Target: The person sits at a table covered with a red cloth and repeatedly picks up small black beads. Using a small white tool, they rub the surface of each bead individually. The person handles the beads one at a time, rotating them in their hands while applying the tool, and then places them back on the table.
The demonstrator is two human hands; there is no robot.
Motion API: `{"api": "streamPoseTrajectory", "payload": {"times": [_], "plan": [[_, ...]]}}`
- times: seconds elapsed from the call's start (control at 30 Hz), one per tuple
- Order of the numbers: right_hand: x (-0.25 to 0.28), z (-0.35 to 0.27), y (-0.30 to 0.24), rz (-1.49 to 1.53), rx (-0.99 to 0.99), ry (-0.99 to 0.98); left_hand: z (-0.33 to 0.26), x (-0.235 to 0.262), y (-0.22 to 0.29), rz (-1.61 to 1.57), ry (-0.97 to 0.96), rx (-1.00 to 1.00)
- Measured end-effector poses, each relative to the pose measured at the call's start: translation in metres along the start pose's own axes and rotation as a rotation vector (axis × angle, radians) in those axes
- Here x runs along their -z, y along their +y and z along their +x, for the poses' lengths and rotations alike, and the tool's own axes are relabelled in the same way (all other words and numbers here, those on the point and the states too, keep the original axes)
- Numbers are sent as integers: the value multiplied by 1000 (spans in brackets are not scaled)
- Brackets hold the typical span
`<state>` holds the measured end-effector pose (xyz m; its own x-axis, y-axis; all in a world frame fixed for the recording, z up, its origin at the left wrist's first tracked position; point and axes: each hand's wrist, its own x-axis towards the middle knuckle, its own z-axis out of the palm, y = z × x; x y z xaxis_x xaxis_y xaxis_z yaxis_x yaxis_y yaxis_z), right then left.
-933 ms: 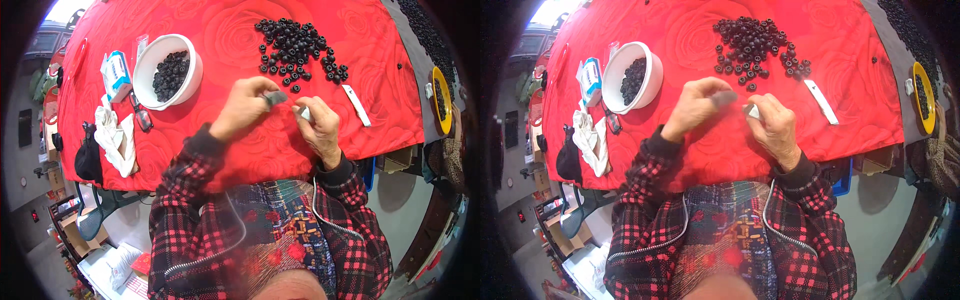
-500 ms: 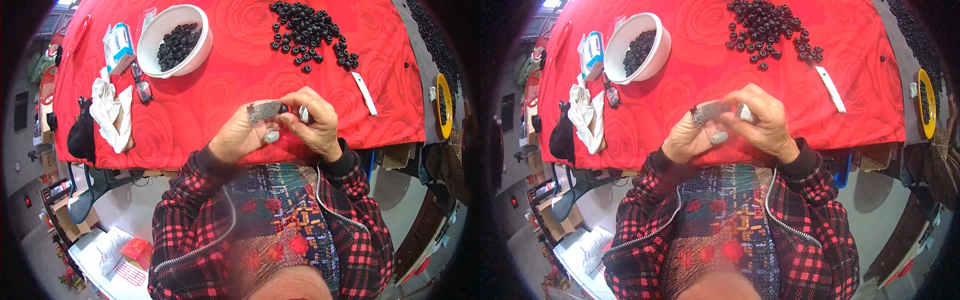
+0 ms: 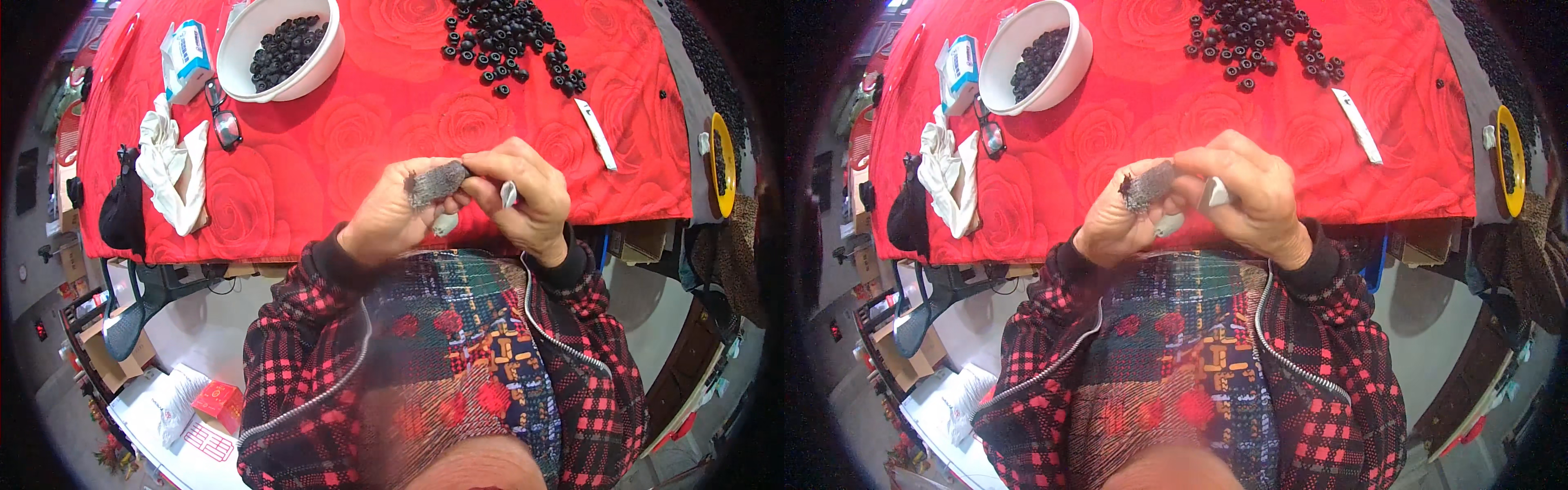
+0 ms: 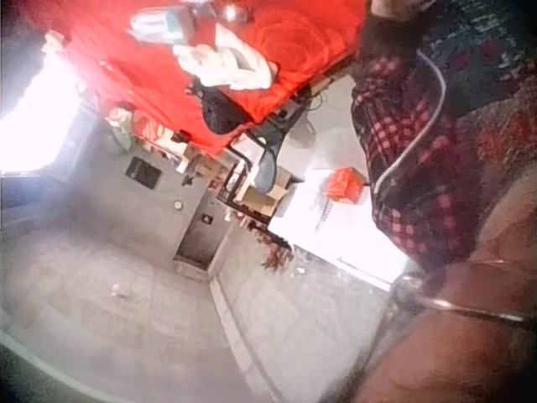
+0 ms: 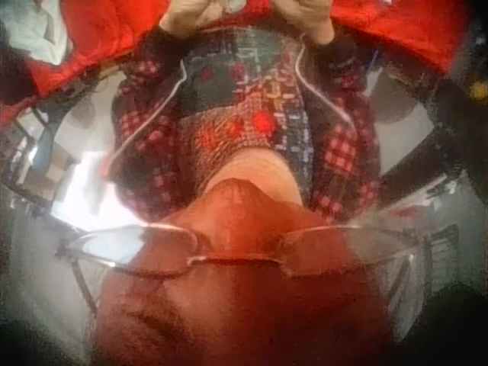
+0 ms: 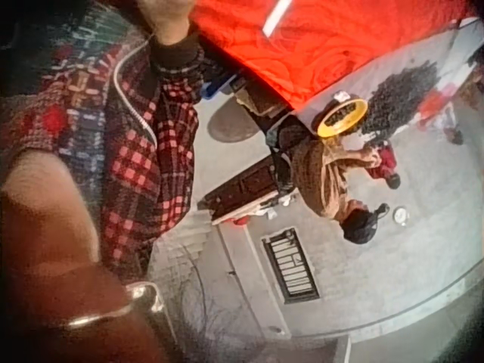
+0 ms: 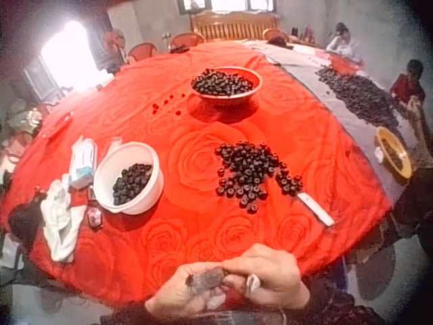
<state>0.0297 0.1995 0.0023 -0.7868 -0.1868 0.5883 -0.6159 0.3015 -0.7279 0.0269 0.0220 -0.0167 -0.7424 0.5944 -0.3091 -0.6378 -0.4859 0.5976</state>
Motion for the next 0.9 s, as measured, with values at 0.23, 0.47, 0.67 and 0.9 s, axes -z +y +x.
{"api": "streamPoseTrajectory", "payload": {"times": [0.23,0.47,0.67,0.9], "plan": [[0,-5,-8,-176,201,112,-10,-21,5,20,52,-47],[28,-2,-22,298,-437,-121,-5,-14,8,71,-43,-112],[25,2,-12,208,-377,-163,-4,-17,7,130,-20,-141],[24,10,-10,236,-354,-182,-1,-15,10,70,-46,-106]]}}
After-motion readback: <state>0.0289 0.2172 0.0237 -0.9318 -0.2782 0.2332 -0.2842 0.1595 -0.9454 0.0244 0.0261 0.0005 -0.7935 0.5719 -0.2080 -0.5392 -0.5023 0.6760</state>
